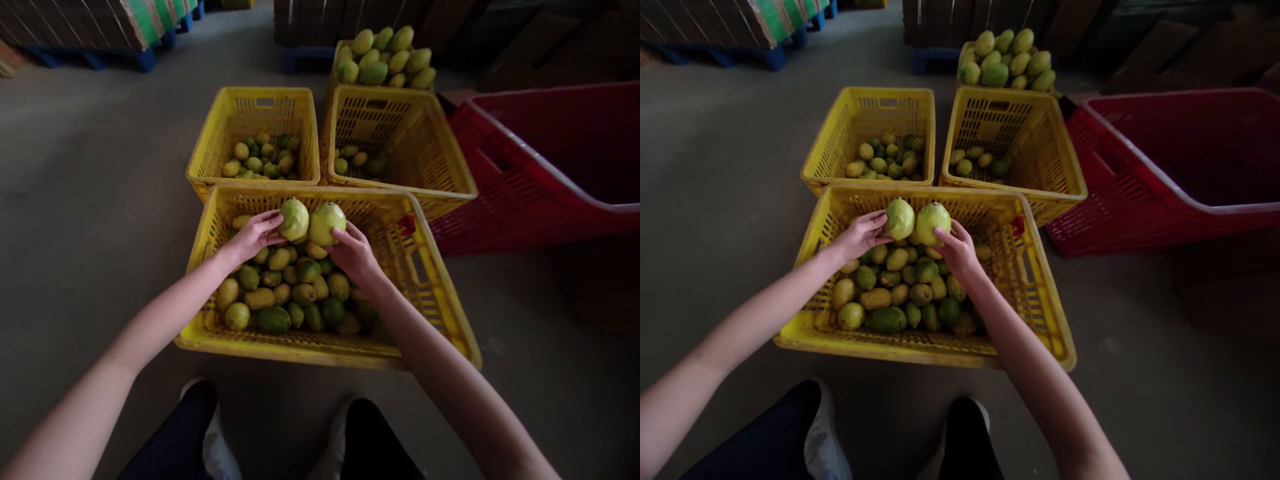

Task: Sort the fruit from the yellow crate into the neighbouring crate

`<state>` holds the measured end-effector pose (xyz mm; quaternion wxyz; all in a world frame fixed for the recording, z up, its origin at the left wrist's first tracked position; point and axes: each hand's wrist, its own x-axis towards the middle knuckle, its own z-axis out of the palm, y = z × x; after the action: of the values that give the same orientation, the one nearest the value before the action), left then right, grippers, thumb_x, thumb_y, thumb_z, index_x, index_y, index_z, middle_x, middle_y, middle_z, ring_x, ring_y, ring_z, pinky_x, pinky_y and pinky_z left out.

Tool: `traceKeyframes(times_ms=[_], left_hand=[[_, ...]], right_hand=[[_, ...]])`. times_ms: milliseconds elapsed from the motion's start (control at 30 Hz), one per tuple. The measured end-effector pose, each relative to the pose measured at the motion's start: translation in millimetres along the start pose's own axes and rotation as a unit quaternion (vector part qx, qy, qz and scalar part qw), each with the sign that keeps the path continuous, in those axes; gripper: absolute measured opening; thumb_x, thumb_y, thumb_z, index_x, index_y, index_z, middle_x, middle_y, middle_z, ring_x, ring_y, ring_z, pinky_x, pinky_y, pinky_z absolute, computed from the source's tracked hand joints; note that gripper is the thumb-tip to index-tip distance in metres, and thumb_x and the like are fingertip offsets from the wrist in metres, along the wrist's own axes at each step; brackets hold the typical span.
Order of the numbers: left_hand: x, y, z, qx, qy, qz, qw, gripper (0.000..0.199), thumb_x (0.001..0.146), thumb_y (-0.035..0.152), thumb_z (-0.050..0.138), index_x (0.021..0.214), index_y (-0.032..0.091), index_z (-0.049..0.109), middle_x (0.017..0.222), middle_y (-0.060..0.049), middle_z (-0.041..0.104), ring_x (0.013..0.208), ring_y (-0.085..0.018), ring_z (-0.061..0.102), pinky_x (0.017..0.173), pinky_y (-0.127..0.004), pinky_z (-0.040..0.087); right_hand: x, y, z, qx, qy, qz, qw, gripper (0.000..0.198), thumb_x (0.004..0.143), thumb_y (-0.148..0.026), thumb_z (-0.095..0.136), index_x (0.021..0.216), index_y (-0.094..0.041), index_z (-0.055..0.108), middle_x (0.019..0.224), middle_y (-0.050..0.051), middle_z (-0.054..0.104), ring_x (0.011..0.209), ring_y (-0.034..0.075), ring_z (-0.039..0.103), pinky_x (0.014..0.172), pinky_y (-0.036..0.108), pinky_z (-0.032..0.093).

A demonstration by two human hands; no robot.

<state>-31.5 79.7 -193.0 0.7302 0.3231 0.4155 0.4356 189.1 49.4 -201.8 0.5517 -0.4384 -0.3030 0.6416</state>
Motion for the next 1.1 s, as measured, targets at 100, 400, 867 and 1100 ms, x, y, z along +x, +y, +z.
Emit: traceKeyframes(times_ms=[100,400,867,1100], left_hand=[[1,-1,5,-0.018,0.039,-0.023,0.999,0.005,0.087,0.019,0.068,0.091,0.017,0.065,0.087,-0.001,0.07,0.076,-0.013,0.069,0.087,-0.036,0.06],[-7,-6,18,0.026,0.039,-0.044,0.998,0.014,0.083,0.023,0.077,0.089,0.014,0.07,0.099,-0.007,0.073,0.092,-0.018,0.07,0.083,-0.03,0.06],[-1,-17,10,0.029,0.025,-0.111,0.993,0.028,0.087,0.045,0.068,0.098,0.02,0.071,0.099,-0.009,0.074,0.101,-0.026,0.069,0.084,-0.037,0.059],[-6,-14,20,0.028,0.021,-0.101,0.994,0.03,0.089,0.038,0.065,0.111,0.02,0.071,0.111,-0.009,0.074,0.107,-0.025,0.067,0.074,-0.033,0.062]], right_hand=[[2,2,0,0.022,-0.01,0.022,0.999,0.037,0.058,-0.032,0.085,0.09,-0.023,0.068,0.087,0.003,0.073,0.09,0.026,0.07,0.073,0.038,0.061],[0,15,7,0.044,-0.016,0.091,0.995,0.029,0.069,-0.035,0.078,0.093,-0.025,0.067,0.098,0.004,0.076,0.103,0.028,0.07,0.081,0.043,0.064],[0,6,6,0.038,0.044,0.14,0.988,0.031,0.079,-0.055,0.059,0.089,-0.026,0.064,0.084,0.005,0.074,0.095,0.03,0.072,0.066,0.04,0.062],[0,8,10,0.052,0.036,0.169,0.984,0.031,0.079,-0.055,0.056,0.088,-0.027,0.065,0.079,0.005,0.074,0.09,0.03,0.072,0.068,0.042,0.062]])
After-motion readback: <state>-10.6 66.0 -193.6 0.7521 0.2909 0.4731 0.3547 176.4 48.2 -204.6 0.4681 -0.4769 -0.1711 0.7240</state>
